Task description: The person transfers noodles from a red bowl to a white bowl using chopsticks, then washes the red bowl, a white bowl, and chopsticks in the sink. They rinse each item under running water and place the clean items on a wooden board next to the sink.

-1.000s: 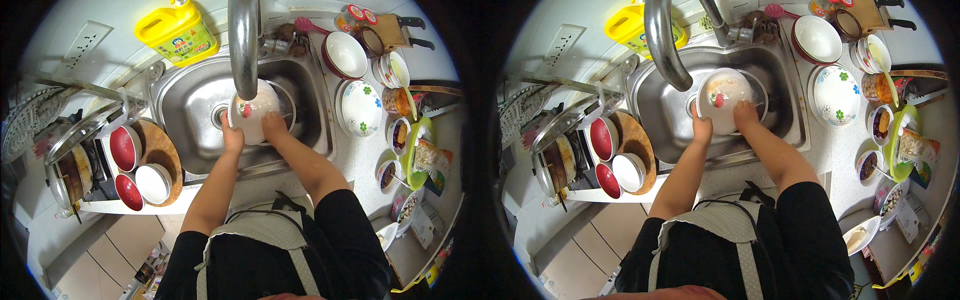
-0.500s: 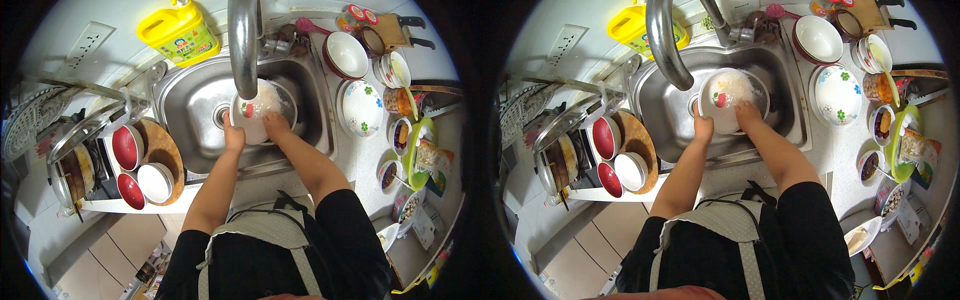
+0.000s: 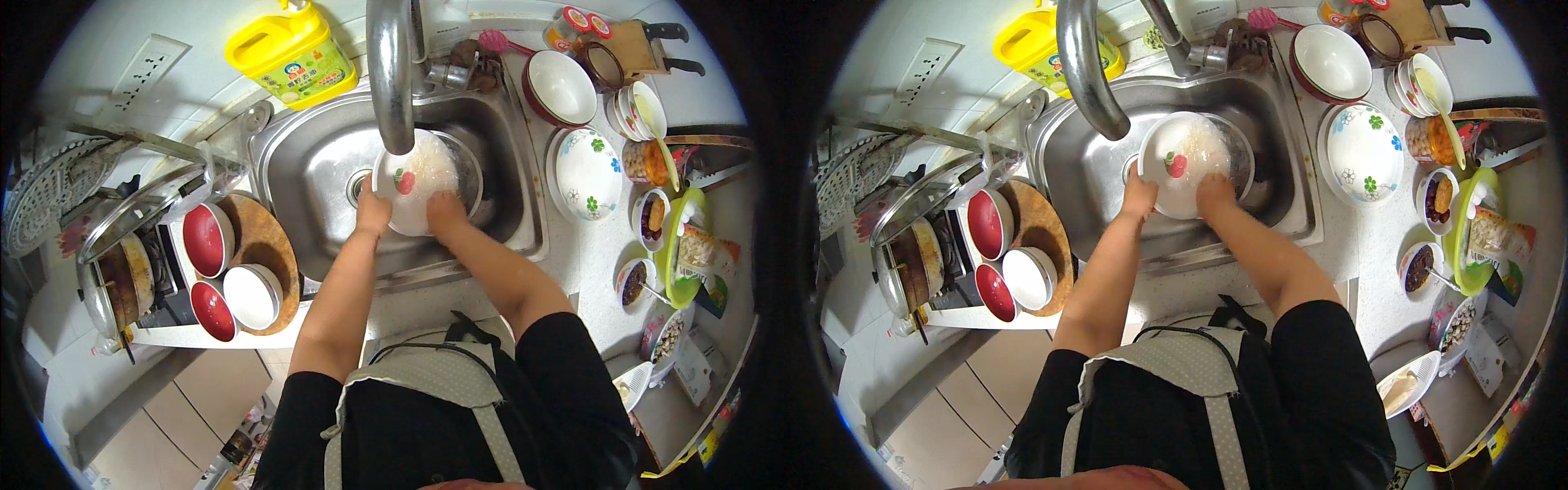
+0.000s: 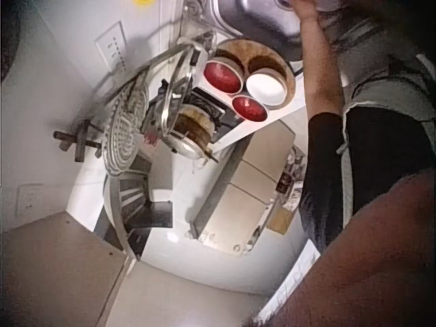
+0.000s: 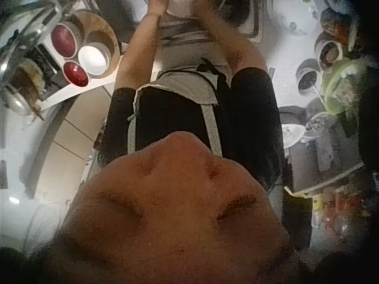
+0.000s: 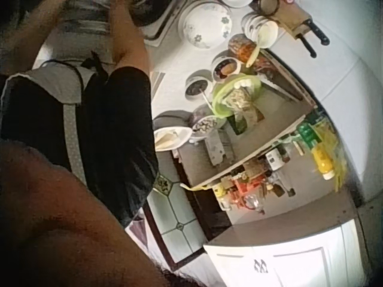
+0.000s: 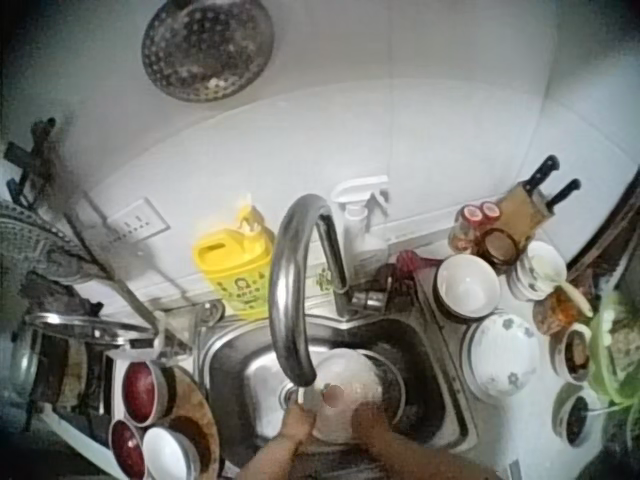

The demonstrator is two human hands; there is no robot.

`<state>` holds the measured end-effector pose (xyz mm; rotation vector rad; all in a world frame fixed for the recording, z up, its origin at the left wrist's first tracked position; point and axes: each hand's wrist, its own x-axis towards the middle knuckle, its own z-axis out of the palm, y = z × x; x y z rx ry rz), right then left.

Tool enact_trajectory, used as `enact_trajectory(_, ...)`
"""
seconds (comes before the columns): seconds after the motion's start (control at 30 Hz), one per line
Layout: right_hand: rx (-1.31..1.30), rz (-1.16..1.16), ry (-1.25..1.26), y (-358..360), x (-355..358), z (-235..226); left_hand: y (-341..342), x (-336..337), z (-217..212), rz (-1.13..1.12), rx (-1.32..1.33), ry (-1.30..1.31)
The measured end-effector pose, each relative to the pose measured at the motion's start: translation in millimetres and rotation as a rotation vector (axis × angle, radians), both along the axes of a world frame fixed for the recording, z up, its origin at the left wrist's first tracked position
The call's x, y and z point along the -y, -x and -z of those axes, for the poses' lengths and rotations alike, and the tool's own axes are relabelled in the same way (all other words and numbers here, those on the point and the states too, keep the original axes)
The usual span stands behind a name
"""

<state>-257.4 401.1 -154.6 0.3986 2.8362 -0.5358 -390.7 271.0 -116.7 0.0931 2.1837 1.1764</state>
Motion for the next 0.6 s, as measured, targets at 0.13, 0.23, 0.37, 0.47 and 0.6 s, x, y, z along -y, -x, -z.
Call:
enact_trajectory(0.13, 0.106, 0.117, 0.473, 28, 39, -53, 17, -3, -7, 0.076, 0.091, 0.169)
enact_trajectory(0.23, 0.076, 0.143, 0.6, 25, 31, -43, 24, -16, -34, 0.09, 0.153, 0.187)
enact_trajectory(0.37, 0.153, 0.026, 0.078, 3, -13, -2, 41, -24, -46, 0.272, 0.155, 0.269)
enact_trajectory(0.47, -0.122, 0.113, -0.064, 15, -34, 25, 51, -30, -48, 0.333, 0.139, 0.356)
enact_trajectory(0.6, -0.057, 0.108, -0.103, 10, -12, 14, 51, -18, -39, 0.399, -0.138, 0.404)
